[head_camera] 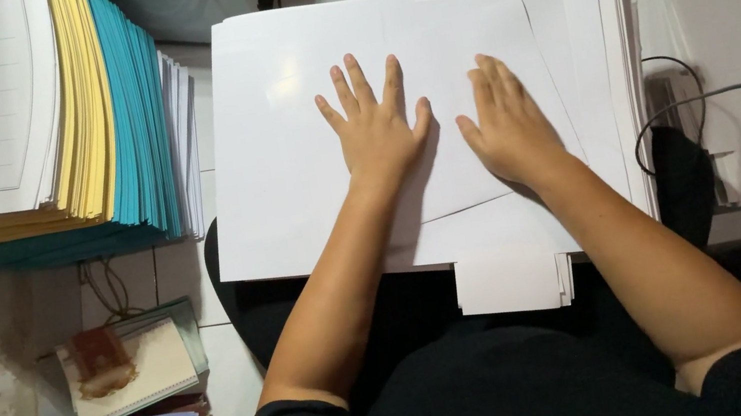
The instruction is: The person sorts papers by picking up individual white sheets, aligning them with a larger folded document, and stacking them onto a pile on the floor.
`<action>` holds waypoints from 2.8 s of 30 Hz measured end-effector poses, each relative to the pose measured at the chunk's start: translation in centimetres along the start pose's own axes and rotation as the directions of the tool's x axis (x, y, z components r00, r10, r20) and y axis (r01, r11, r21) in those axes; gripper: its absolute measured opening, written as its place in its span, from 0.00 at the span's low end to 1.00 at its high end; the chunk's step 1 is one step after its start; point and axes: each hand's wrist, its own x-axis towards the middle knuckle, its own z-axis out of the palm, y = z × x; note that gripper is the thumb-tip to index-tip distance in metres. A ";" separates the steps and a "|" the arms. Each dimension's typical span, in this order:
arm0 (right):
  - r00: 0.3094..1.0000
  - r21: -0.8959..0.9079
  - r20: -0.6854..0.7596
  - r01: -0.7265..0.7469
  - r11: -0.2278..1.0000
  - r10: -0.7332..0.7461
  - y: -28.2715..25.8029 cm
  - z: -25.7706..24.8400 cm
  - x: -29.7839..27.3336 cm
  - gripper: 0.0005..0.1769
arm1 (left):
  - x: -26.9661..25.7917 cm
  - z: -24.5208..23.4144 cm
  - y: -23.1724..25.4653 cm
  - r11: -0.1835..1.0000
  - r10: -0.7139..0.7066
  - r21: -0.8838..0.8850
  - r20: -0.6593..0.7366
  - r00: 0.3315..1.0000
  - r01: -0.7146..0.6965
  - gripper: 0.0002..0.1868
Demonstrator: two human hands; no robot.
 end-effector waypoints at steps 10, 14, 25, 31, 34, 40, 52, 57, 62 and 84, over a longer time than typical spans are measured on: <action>0.995 0.013 0.096 -0.027 1.000 0.026 0.1 -0.5 6.5 0.39 | 0.8 1.7 -0.8 0.992 -0.061 0.105 -0.042 0.997 0.065 0.34; 0.987 -0.036 0.091 -0.130 0.991 0.133 1.4 -2.1 4.6 0.39 | 1.0 1.3 -0.8 0.990 -0.116 0.077 -0.042 0.992 0.119 0.37; 0.992 -0.104 0.085 -0.085 0.991 0.094 4.0 -0.9 -1.2 0.43 | 0.9 0.6 -1.2 0.968 -0.249 0.041 0.000 0.968 0.249 0.43; 0.978 -0.030 0.117 0.176 0.984 -0.171 -2.5 0.2 3.3 0.38 | 0.6 -0.4 -0.4 0.988 -0.152 0.030 0.038 0.988 0.151 0.38; 0.953 -0.007 0.106 0.287 0.958 -0.285 -3.8 0.7 5.3 0.37 | 0.8 0.1 -1.0 0.990 -0.136 0.036 0.057 0.989 0.134 0.35; 0.998 -0.025 0.069 0.013 1.000 -0.011 -0.2 -2.1 6.5 0.40 | 0.6 -0.9 -3.8 0.986 -0.160 -0.050 0.023 0.987 0.161 0.32; 0.992 -0.076 0.051 -0.115 0.990 0.119 4.5 -1.3 -0.8 0.42 | -5.2 -3.3 -8.1 0.964 -0.254 0.069 -0.056 0.966 0.258 0.34; 0.993 -0.087 0.009 -0.119 0.989 0.120 4.9 -0.1 -1.0 0.42 | -7.3 -1.8 -5.3 0.968 -0.219 0.112 -0.072 0.973 0.226 0.38; 0.998 -0.093 0.068 -0.008 0.996 0.014 -0.6 -1.2 -1.3 0.40 | -8.5 0.8 1.5 0.998 -0.015 -0.055 0.125 0.992 0.022 0.38; 0.967 0.003 0.154 0.206 0.979 -0.204 -3.1 -0.7 7.1 0.37 | 2.1 2.0 -3.6 0.995 -0.011 0.095 0.064 0.998 0.005 0.35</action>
